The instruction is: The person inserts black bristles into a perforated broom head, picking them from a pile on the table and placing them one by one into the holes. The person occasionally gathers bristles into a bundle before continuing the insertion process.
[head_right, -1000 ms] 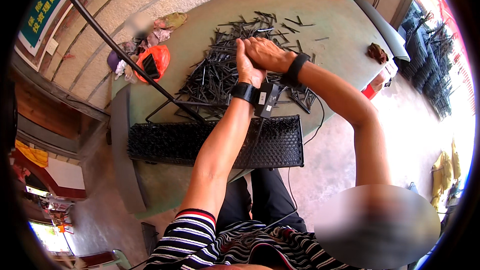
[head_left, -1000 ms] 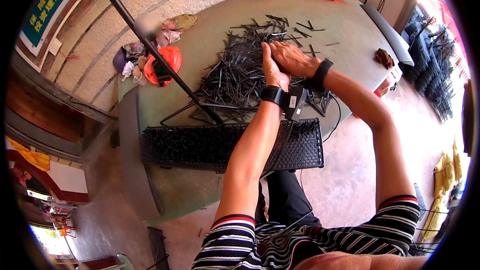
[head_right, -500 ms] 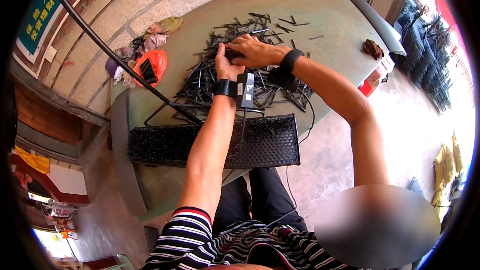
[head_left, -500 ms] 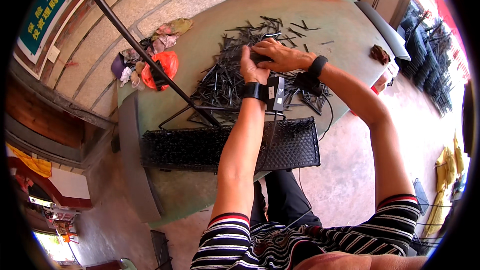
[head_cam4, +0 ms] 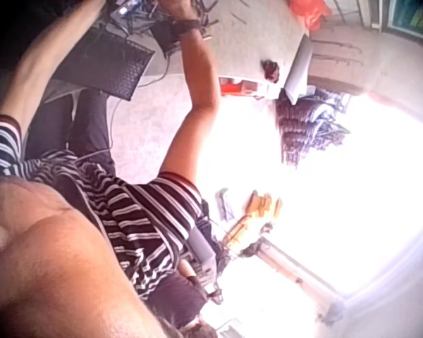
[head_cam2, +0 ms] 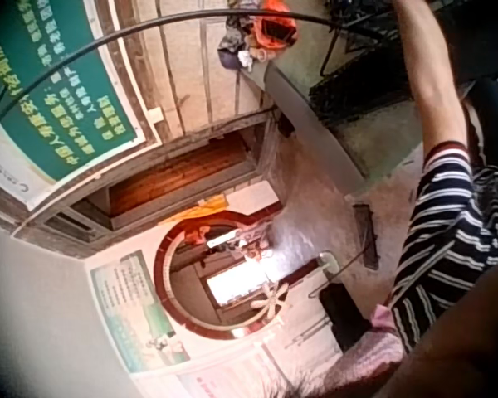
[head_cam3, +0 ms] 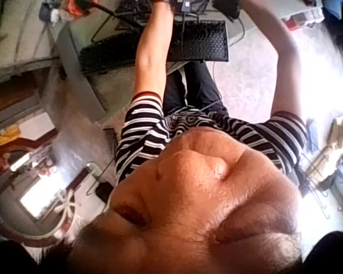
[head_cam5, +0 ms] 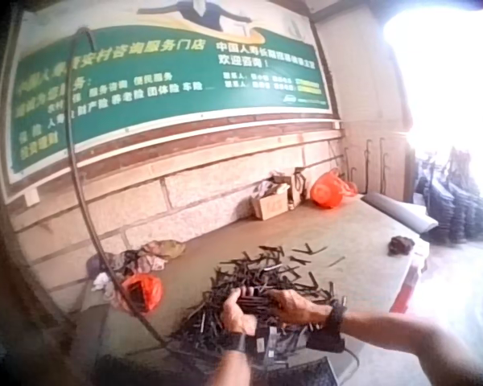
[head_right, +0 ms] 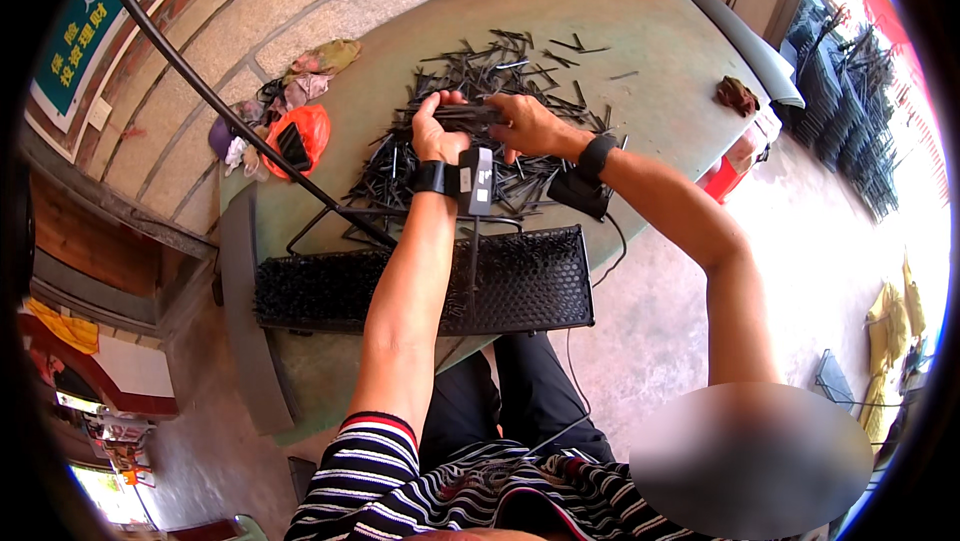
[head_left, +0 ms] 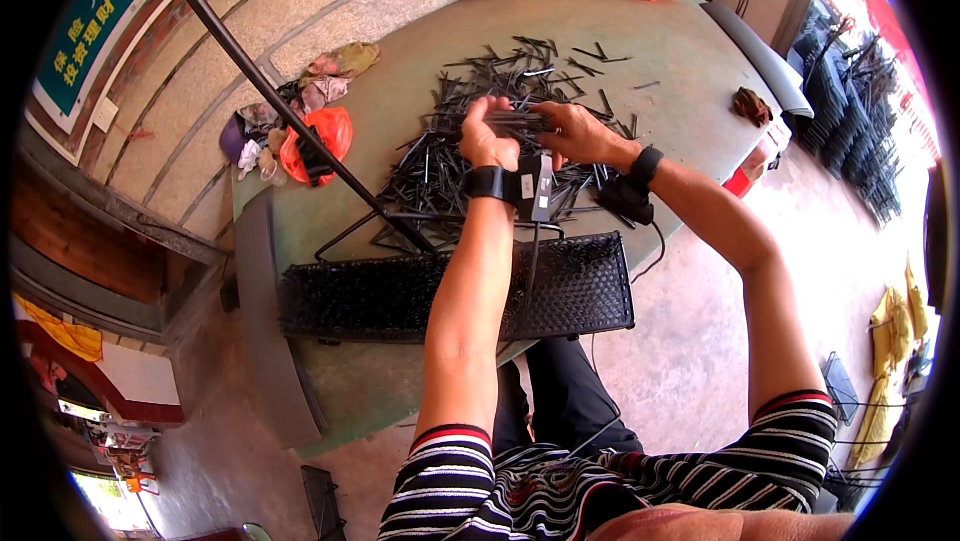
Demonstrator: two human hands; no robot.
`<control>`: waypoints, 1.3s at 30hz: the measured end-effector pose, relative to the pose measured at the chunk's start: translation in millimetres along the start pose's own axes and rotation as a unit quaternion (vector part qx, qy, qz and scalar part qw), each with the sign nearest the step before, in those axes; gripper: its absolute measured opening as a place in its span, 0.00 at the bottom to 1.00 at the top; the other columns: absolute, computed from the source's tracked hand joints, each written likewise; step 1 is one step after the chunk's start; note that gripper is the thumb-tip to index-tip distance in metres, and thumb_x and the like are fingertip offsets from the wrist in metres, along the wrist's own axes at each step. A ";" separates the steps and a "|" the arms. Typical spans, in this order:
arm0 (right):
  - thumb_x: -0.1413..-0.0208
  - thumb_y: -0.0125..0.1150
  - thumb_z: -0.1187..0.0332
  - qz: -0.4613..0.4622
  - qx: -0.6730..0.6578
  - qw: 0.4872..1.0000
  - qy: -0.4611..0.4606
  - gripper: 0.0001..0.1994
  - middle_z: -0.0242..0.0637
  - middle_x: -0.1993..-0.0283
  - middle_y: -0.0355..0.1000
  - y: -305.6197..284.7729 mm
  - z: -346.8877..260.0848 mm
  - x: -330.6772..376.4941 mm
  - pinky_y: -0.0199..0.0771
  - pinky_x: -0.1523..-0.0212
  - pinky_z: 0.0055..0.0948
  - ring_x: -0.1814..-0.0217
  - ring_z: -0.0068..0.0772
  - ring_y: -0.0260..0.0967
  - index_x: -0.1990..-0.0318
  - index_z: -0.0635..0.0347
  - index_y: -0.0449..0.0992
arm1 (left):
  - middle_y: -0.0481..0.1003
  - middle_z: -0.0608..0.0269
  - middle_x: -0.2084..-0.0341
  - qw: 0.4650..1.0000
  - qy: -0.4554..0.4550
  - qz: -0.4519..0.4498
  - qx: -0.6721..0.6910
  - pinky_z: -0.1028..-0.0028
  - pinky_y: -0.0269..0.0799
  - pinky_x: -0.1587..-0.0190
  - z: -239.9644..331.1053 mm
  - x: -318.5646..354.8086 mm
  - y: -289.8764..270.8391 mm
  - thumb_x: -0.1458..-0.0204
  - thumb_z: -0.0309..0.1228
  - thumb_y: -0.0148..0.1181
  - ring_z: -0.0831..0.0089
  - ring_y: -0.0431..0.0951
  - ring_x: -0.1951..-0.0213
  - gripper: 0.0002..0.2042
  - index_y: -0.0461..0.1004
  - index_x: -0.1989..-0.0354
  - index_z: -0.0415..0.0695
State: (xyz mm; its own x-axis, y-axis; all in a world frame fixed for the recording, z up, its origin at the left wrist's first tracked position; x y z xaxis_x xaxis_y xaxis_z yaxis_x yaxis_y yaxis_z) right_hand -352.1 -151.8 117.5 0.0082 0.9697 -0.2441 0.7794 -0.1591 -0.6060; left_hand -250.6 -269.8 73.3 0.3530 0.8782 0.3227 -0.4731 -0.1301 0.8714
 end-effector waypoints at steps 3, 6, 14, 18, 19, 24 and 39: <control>0.55 0.56 0.74 0.026 0.049 0.998 0.027 0.15 0.49 0.76 0.73 4.9 -6.8 -2.3 0.71 0.73 0.35 0.77 0.40 0.73 0.57 0.70 0.69 | 0.72 0.59 0.72 0.997 0.039 -0.070 0.009 0.63 0.74 0.62 -15.7 4.9 -0.8 0.53 0.23 0.57 0.62 0.75 0.69 0.04 0.68 0.72 0.42; 0.56 0.57 0.74 0.130 0.111 0.979 -0.109 0.15 0.50 0.75 0.72 14.0 8.9 -2.6 0.71 0.73 0.33 0.74 0.36 0.74 0.57 0.67 0.71 | 0.72 0.58 0.72 0.999 0.008 -0.037 -0.036 0.62 0.75 0.63 -13.4 12.5 3.9 0.53 0.22 0.57 0.61 0.75 0.69 0.04 0.69 0.71 0.41; 0.48 0.53 0.69 0.100 -0.125 0.984 0.078 0.20 0.49 0.70 0.72 16.2 17.7 15.0 0.73 0.68 0.31 0.67 0.31 0.73 0.48 0.72 0.66 | 0.72 0.60 0.75 0.994 -0.026 0.013 -0.103 0.61 0.72 0.70 -17.0 35.6 22.8 0.55 0.24 0.59 0.65 0.75 0.73 0.07 0.68 0.69 0.43; 0.47 0.53 0.65 0.012 -0.028 0.991 0.127 0.22 0.53 0.63 0.73 3.0 -20.5 32.8 0.71 0.60 0.35 0.61 0.43 0.73 0.48 0.73 0.65 | 0.72 0.57 0.78 0.992 0.032 0.009 -0.121 0.66 0.71 0.74 -20.9 38.6 16.6 0.58 0.21 0.61 0.65 0.74 0.77 0.06 0.69 0.73 0.38; 0.47 0.53 0.65 -0.018 -0.038 0.987 0.156 0.22 0.53 0.62 0.73 -1.3 -26.1 40.6 0.71 0.59 0.35 0.60 0.45 0.73 0.48 0.73 0.65 | 0.72 0.57 0.78 0.992 0.027 -0.014 -0.120 0.66 0.71 0.74 -16.3 39.6 14.2 0.58 0.20 0.61 0.65 0.73 0.78 0.06 0.69 0.74 0.37; 0.48 0.54 0.73 0.123 0.019 0.992 0.033 0.20 0.47 0.56 0.72 -25.6 -98.3 122.6 0.73 0.58 0.29 0.55 0.34 0.72 0.47 0.68 0.66 | 0.72 0.58 0.84 0.961 -0.020 -0.116 -0.252 0.74 0.67 0.79 20.4 87.7 14.3 0.53 0.27 0.59 0.70 0.71 0.81 0.05 0.73 0.74 0.37; 0.61 0.70 0.65 0.075 -0.173 0.982 0.022 0.46 0.56 0.44 0.58 223.3 -198.2 157.6 0.63 0.43 0.37 0.42 0.49 0.60 0.38 0.73 0.47 | 0.73 0.68 0.77 0.838 0.265 -0.083 -0.469 0.81 0.66 0.77 139.4 258.0 -174.3 0.53 0.19 0.57 0.85 0.68 0.80 0.06 0.72 0.66 0.36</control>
State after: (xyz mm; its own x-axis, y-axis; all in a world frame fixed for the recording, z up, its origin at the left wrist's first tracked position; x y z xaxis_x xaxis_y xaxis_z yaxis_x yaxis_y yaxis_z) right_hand -52.7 2.3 93.8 0.1607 0.9482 -0.2740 0.9336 -0.2361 -0.2697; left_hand 35.5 -84.7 56.2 0.1861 0.9621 -0.1995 -0.9676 0.2148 0.1331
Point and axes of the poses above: each hand's wrist, its own x-axis away from the middle knuckle, its own y-axis out of the palm, z = x × y, the point moved 1 cm from there along -x, towards the middle knuckle
